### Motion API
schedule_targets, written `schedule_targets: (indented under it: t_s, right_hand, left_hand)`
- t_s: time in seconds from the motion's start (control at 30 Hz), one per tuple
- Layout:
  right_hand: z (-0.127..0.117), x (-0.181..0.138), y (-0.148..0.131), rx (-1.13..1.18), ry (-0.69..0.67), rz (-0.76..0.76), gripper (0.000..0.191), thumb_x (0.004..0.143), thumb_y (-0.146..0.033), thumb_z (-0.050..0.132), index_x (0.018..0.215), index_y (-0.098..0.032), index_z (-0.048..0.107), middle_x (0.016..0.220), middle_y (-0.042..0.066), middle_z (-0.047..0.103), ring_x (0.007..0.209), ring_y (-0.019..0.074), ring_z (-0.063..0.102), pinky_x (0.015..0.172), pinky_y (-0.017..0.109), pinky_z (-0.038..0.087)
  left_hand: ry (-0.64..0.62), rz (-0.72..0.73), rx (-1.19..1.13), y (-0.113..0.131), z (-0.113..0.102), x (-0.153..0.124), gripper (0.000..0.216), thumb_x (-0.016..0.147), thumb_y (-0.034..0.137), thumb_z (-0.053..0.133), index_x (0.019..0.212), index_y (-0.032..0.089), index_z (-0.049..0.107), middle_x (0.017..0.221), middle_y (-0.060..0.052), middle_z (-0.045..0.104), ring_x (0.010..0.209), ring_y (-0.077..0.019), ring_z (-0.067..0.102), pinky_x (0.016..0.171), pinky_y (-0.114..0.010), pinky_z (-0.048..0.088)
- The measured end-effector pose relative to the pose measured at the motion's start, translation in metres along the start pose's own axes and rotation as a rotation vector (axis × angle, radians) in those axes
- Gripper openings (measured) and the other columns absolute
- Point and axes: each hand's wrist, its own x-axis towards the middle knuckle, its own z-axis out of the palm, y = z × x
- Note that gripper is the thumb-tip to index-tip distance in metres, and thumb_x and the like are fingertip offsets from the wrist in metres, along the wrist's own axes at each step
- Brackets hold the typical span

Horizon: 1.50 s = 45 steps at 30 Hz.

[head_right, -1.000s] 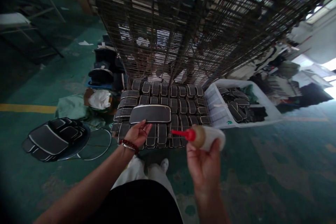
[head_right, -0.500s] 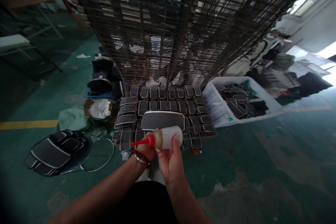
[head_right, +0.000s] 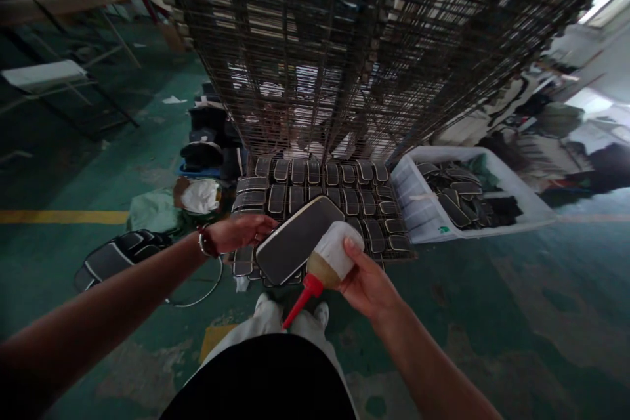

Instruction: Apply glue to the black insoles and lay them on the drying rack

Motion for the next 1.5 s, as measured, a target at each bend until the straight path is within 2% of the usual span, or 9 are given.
schedule_targets:
  t_s: [0.17,0.3,0.47,0.57,0.67,0.77,0.93,1.17,1.5]
  right_hand:
    - [0.011,0.012,-0.005,-0.111,-0.081,0.034,0.040,0.085,-0.038,0.087,0.115,-0.016,0.072,0.105,0.009,0.081,0.093,0.0240,0.079,0.085,0.040,0.067]
    - [0.018,0.006,-0.011,-0.114,-0.011,-0.072,0.048,0.077,-0.042,0.093,0.112,-0.019,0.071,0.105,0.009,0.081,0.091,0.0250,0.079,0.078,0.039,0.068]
    - [0.019,-0.013,-0.051,-0.156,0.149,-0.524,0.057,0.076,-0.058,0.089,0.116,-0.024,0.070,0.111,0.010,0.080,0.101,0.0264,0.078,0.081,0.039,0.068]
    - [0.017,-0.014,-0.078,-0.191,0.224,-0.849,0.046,0.076,-0.053,0.090,0.110,-0.027,0.073,0.106,0.004,0.080,0.100,0.0241,0.077,0.085,0.038,0.067]
    - [0.019,-0.011,-0.091,-0.282,0.241,-0.982,0.038,0.078,-0.050,0.089,0.104,-0.027,0.075,0.098,0.002,0.079,0.090,0.0213,0.075,0.086,0.038,0.066]
    - [0.023,-0.009,-0.091,-0.337,0.253,-0.997,0.039,0.075,-0.051,0.091,0.098,-0.024,0.076,0.089,0.000,0.076,0.081,0.0177,0.074,0.081,0.033,0.066]
    - [0.024,-0.006,-0.084,-0.351,0.258,-0.976,0.037,0.074,-0.049,0.092,0.098,-0.026,0.075,0.090,-0.001,0.075,0.088,0.0209,0.074,0.069,0.030,0.066]
    - [0.021,-0.004,-0.077,-0.260,0.284,-0.937,0.040,0.071,-0.047,0.095,0.098,-0.025,0.076,0.091,0.000,0.076,0.076,0.0179,0.071,0.057,0.026,0.061]
    - [0.017,0.004,-0.065,-0.177,0.334,-0.921,0.036,0.077,-0.043,0.091,0.102,-0.022,0.075,0.095,0.002,0.074,0.078,0.0183,0.070,0.051,0.025,0.057]
  left_hand:
    - [-0.048,0.028,0.209,0.014,0.047,-0.010,0.061,0.063,-0.019,0.063,0.110,0.018,0.075,0.081,-0.008,0.078,0.062,-0.0230,0.074,0.051,-0.025,0.054]
    - [-0.027,0.043,0.120,0.010,0.055,-0.014,0.071,0.060,-0.024,0.054,0.112,0.019,0.076,0.086,-0.010,0.081,0.063,-0.0255,0.076,0.056,-0.030,0.059]
    - [0.000,-0.042,-0.075,0.012,0.043,-0.030,0.072,0.065,-0.025,0.051,0.115,0.020,0.075,0.086,-0.010,0.080,0.067,-0.0271,0.078,0.058,-0.032,0.062]
    - [-0.003,-0.051,0.013,0.012,0.040,-0.040,0.070,0.065,-0.021,0.054,0.118,0.020,0.074,0.085,-0.010,0.080,0.069,-0.0288,0.079,0.058,-0.034,0.064]
    - [-0.048,-0.003,0.191,0.010,0.039,-0.043,0.067,0.063,-0.019,0.060,0.115,0.020,0.077,0.084,-0.010,0.080,0.069,-0.0286,0.078,0.058,-0.033,0.063]
    - [-0.184,0.073,0.388,0.009,0.034,-0.042,0.057,0.062,-0.013,0.073,0.108,0.019,0.080,0.087,-0.009,0.081,0.075,-0.0267,0.078,0.067,-0.032,0.064]
    - [-0.444,0.182,0.607,0.011,0.021,-0.036,0.039,0.074,0.008,0.084,0.110,0.019,0.080,0.096,-0.006,0.082,0.083,-0.0190,0.076,0.079,-0.026,0.062]
    - [-0.451,0.235,0.631,0.007,0.009,-0.028,0.046,0.079,0.012,0.083,0.124,0.020,0.077,0.111,-0.010,0.081,0.090,-0.0202,0.078,0.085,-0.028,0.063]
    - [-0.459,0.232,0.543,0.003,0.012,-0.026,0.048,0.077,0.009,0.083,0.124,0.019,0.078,0.106,-0.011,0.082,0.091,-0.0229,0.079,0.083,-0.030,0.063]
